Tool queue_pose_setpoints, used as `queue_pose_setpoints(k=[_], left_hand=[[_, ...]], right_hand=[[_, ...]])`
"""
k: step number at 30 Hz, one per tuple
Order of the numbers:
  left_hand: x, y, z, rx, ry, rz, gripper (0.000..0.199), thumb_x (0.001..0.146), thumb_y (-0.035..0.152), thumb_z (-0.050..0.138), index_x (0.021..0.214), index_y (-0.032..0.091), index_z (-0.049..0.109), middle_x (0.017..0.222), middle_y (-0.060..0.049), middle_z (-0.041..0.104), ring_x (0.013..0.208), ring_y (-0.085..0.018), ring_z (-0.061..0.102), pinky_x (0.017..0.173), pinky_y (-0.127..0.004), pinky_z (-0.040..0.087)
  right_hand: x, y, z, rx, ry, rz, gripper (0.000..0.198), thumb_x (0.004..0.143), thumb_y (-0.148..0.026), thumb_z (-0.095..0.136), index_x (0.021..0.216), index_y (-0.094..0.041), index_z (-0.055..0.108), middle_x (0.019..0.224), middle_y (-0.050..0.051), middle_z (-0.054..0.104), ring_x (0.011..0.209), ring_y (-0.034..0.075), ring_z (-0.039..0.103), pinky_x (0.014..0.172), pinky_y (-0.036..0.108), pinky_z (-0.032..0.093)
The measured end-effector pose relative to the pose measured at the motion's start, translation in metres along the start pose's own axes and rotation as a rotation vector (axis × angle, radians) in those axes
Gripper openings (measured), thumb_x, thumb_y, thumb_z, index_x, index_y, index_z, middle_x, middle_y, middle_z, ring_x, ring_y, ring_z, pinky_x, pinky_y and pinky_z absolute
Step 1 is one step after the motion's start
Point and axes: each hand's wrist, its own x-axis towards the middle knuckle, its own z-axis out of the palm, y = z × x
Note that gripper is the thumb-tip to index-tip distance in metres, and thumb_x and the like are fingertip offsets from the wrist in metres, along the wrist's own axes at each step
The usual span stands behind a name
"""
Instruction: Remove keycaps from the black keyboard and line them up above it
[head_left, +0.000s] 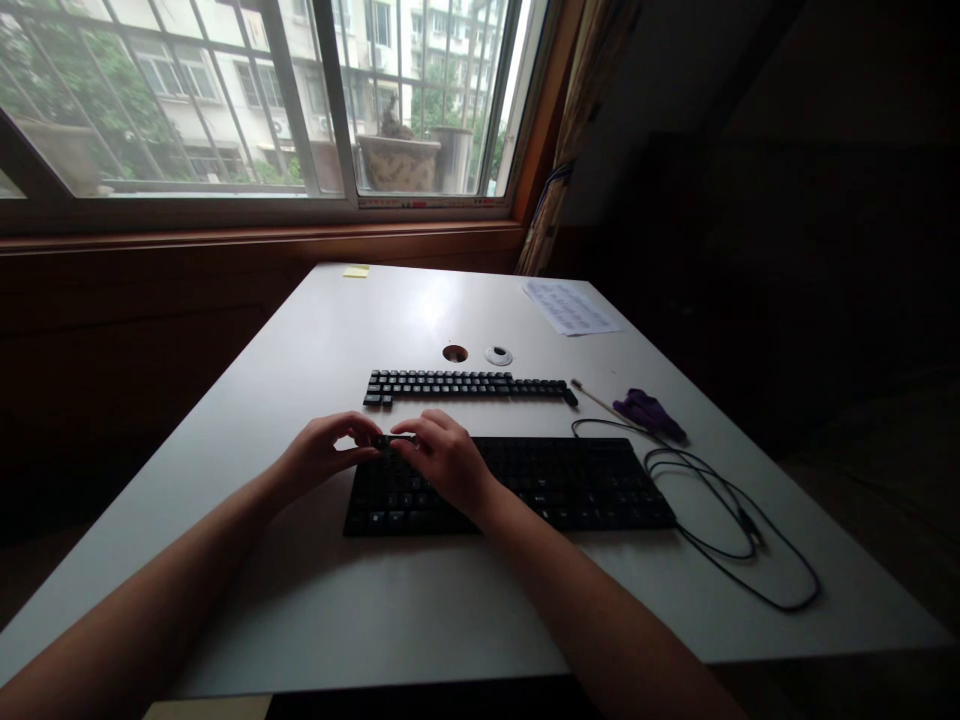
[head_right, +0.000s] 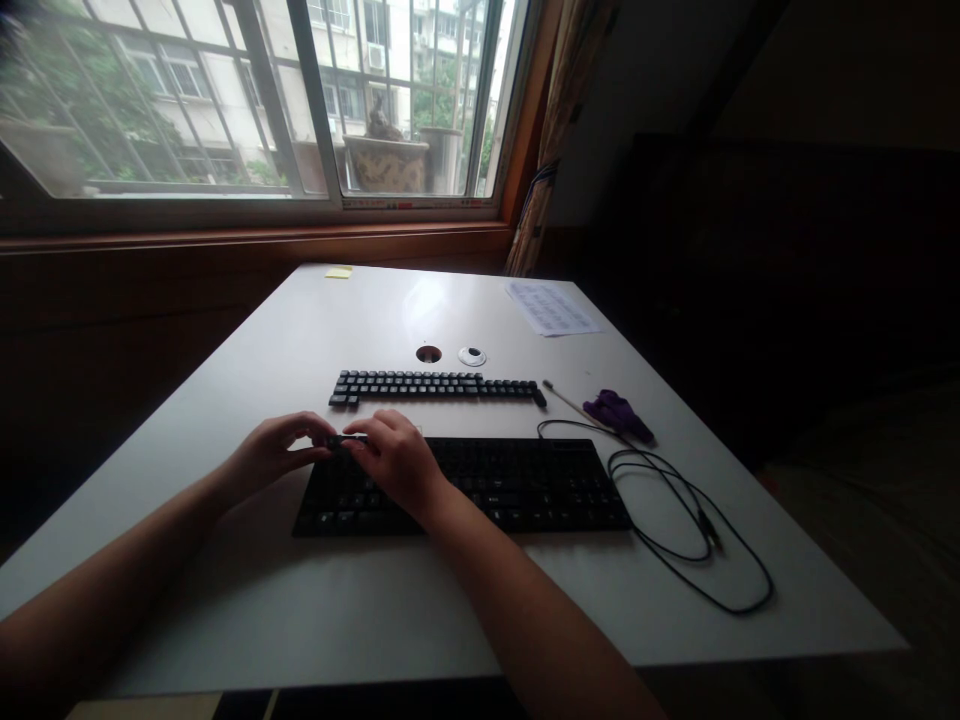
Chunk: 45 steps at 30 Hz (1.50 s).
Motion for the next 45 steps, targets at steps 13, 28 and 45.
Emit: queue_pose_setpoints(k=[13, 28, 45], left_hand=[[0.0, 0.001, 0.001, 0.057, -0.008, 0.005, 0.023, 0.084, 0.031, 0.072, 0.098, 0.014, 0.066, 0.082, -0.004, 0.068, 0.072, -0.013, 0.062, 0.069, -0.025, 0.052], [0.002, 0.006, -0.003, 0.042, 0.031, -0.007, 0.019, 0.092, 0.029, 0.062, 0.105, 0.016, 0.065, 0.099, -0.009, 0.067, 0.086, -0.016, 0.064, 0.076, -0.027, 0.052], [0.004, 0.003, -0.008, 0.145, -0.07, -0.013, 0.02, 0.095, 0.03, 0.054, 0.102, 0.016, 0.066, 0.097, -0.007, 0.06, 0.075, -0.012, 0.057, 0.069, -0.022, 0.048]], right_hand=[[-0.001, 0.003, 0.003, -0.098, -0.078, -0.044, 0.018, 0.09, -0.031, 0.065, 0.101, -0.019, 0.07, 0.08, 0.003, 0.062, 0.079, 0.016, 0.054, 0.077, 0.029, 0.043], [0.016, 0.001, -0.012, -0.197, -0.053, 0.06, 0.015, 0.086, -0.026, 0.065, 0.098, -0.02, 0.07, 0.074, 0.0, 0.063, 0.076, 0.016, 0.056, 0.078, 0.028, 0.043], [0.052, 0.03, 0.003, -0.554, -0.398, 0.441, 0.025, 0.087, -0.038, 0.056, 0.105, -0.027, 0.07, 0.1, 0.004, 0.074, 0.094, 0.022, 0.067, 0.077, 0.029, 0.047]])
